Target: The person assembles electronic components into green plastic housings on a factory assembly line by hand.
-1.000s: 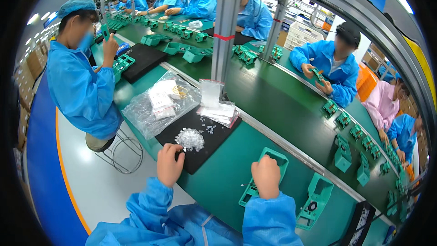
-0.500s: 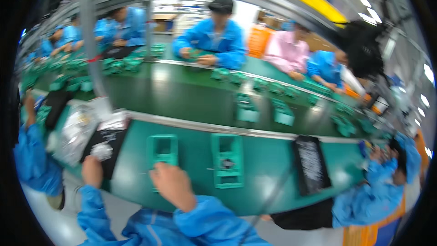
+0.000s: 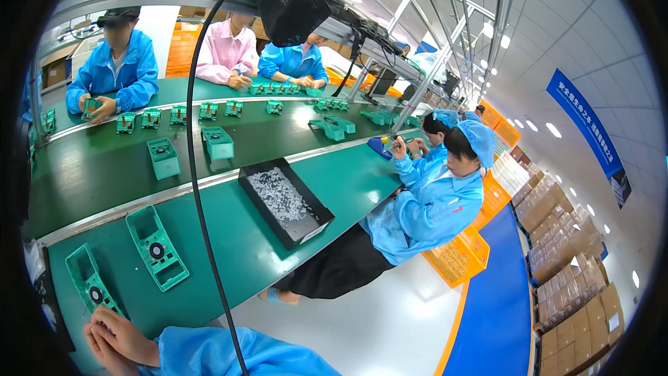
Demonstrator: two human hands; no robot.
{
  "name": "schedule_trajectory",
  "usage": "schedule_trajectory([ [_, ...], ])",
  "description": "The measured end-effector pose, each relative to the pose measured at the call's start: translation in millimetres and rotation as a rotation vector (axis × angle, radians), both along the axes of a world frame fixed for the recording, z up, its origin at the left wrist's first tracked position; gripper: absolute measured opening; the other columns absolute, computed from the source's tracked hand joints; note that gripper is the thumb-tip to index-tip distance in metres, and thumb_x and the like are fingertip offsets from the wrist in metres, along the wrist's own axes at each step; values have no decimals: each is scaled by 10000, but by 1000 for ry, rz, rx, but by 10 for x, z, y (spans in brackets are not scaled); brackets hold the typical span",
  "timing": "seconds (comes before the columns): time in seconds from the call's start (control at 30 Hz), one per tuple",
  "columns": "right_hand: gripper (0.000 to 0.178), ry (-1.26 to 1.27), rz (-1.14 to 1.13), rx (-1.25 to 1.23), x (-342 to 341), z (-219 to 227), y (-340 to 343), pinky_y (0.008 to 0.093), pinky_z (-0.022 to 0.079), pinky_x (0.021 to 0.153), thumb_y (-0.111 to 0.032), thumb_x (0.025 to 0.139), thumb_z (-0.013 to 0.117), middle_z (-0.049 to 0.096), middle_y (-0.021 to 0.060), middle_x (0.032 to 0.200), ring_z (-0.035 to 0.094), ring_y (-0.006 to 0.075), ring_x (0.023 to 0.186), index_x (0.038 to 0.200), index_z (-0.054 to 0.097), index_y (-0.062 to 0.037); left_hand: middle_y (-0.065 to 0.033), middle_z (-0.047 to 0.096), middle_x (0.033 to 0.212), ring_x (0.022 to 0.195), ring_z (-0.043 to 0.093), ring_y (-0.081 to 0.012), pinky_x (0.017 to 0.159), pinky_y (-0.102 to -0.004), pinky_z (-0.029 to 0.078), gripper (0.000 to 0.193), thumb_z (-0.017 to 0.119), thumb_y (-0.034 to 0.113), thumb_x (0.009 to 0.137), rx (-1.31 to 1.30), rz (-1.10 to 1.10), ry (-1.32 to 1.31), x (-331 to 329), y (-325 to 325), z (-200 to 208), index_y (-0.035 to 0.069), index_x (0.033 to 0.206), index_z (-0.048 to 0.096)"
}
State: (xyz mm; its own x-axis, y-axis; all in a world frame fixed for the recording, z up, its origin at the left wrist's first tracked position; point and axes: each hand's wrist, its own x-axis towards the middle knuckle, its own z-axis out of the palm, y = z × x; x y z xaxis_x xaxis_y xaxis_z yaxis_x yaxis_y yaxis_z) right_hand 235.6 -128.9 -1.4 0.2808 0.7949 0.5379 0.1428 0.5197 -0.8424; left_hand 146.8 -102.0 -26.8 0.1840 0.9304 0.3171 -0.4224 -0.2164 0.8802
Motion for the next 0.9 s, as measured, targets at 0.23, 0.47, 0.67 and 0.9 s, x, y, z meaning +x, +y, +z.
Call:
schedule_trajectory([
  [0.23,42,-29,-15,21,69,-29,36,337,406,649,-51,865,431,429,122,839,485,279,755,871,428,-10,-84,557,918,823,530,-177,737,-307,432,236,404,215,932,-268,67,-80,46,-136,93,25,967,541],
  [0.47,85,-409,-36,50,125,-11,79,328,407,592,-72,816,509,405,95,795,468,241,674,829,446,-16,-46,547,874,785,502,-117,682,-253,408,292,428,287,921,-572,-179,-69,-172,-71,154,31,970,561],
  [0.67,89,-602,-58,152,221,9,96,308,417,572,-72,779,526,403,87,765,485,223,672,802,459,-18,-32,545,864,765,492,-103,659,-240,396,271,445,281,914,-566,-216,-75,-234,-37,42,44,964,565],
  [0.9,81,-661,-95,243,574,406,373,388,386,762,-92,756,563,486,123,932,462,306,893,770,501,-40,-150,500,1152,1080,464,-268,934,-369,333,302,438,138,869,413,67,708,-328,10,-152,-19,1122,487],
])
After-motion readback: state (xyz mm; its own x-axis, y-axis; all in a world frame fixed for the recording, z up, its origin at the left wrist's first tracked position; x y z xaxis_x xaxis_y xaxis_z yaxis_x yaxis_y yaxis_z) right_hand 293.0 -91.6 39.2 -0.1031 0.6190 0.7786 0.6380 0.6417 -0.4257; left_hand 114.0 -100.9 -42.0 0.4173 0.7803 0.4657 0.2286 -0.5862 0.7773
